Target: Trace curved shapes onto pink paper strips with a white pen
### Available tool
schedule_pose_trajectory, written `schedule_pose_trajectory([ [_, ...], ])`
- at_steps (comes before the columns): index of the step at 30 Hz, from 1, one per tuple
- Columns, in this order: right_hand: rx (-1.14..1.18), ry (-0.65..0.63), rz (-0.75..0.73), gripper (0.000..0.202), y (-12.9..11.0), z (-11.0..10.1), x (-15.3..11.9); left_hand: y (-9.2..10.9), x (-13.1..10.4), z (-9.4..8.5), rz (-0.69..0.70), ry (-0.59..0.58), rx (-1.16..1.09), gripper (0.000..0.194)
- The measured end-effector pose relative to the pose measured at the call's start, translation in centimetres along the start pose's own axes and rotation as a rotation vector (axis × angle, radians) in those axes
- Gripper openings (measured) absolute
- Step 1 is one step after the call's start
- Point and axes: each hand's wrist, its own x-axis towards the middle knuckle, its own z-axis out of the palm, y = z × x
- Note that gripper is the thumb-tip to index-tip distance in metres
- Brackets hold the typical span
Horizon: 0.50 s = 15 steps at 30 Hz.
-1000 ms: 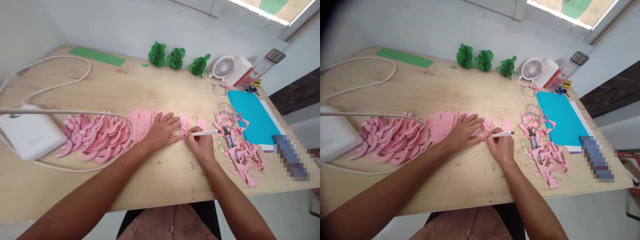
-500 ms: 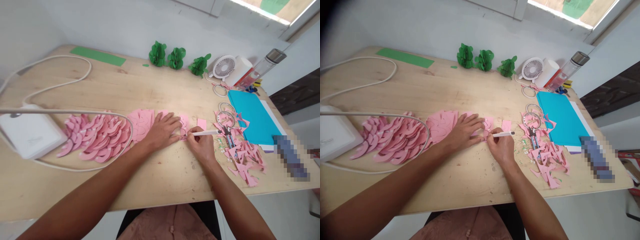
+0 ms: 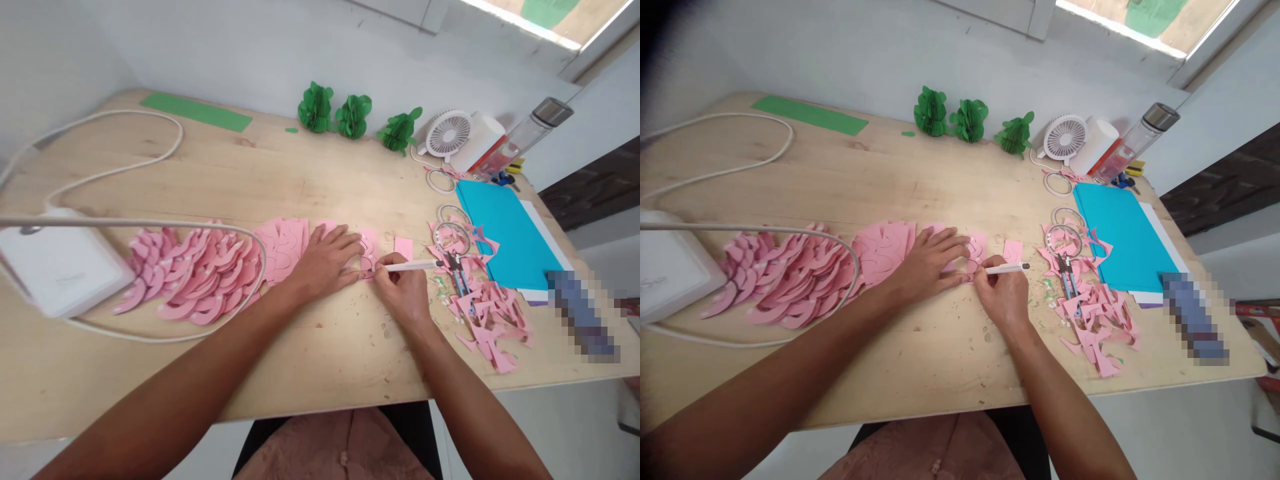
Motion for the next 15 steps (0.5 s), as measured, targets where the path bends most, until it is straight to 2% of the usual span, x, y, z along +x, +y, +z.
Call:
schedule_pose_trajectory([
  [15, 0.0, -0.008, 0.01, 0.015, -0.26, -0.14, 0.03, -0.14, 0.01, 0.15, 0.004, -0.004, 0.008, 0.028],
])
